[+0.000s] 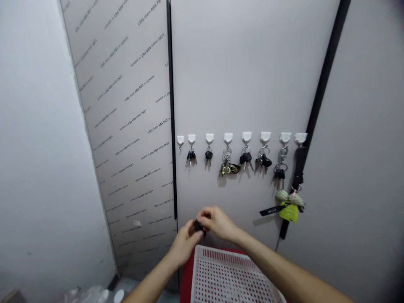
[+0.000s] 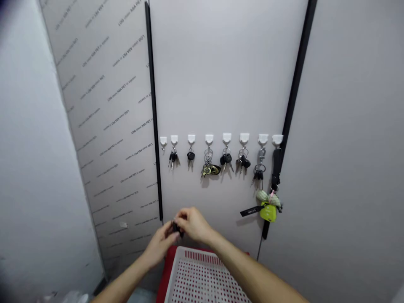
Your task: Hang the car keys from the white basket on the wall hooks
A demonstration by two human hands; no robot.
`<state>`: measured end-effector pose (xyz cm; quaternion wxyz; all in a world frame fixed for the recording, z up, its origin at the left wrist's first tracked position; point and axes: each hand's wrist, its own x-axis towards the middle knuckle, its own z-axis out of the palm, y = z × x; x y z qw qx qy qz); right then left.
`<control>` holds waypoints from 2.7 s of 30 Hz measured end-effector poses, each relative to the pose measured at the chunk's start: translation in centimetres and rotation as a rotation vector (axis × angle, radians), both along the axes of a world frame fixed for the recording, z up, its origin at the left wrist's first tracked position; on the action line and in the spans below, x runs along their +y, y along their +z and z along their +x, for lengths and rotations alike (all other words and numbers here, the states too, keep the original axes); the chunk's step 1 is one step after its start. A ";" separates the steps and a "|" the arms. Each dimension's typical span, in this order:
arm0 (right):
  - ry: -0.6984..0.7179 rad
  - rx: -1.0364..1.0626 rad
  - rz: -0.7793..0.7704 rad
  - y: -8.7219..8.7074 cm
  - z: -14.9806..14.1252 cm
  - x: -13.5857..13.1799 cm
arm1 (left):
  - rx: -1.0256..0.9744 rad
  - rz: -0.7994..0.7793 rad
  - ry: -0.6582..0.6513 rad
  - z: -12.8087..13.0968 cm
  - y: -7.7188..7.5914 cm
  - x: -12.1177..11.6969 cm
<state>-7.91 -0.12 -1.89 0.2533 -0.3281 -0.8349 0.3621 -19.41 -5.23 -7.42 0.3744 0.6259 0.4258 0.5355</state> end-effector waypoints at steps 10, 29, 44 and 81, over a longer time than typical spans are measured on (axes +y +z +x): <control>-0.351 0.088 0.737 13.3 -6.9 4.2 | -0.318 0.038 0.212 -4.8 14.9 5.2; -0.310 -0.106 0.870 9.4 -4.0 2.8 | -0.206 -0.197 0.369 -5.6 9.7 5.6; -0.255 0.596 0.516 10.2 5.7 -1.2 | -0.005 0.537 0.235 4.8 15.0 1.4; -0.313 0.176 0.713 16.2 -2.1 5.2 | 1.209 0.529 0.923 -3.8 24.2 5.6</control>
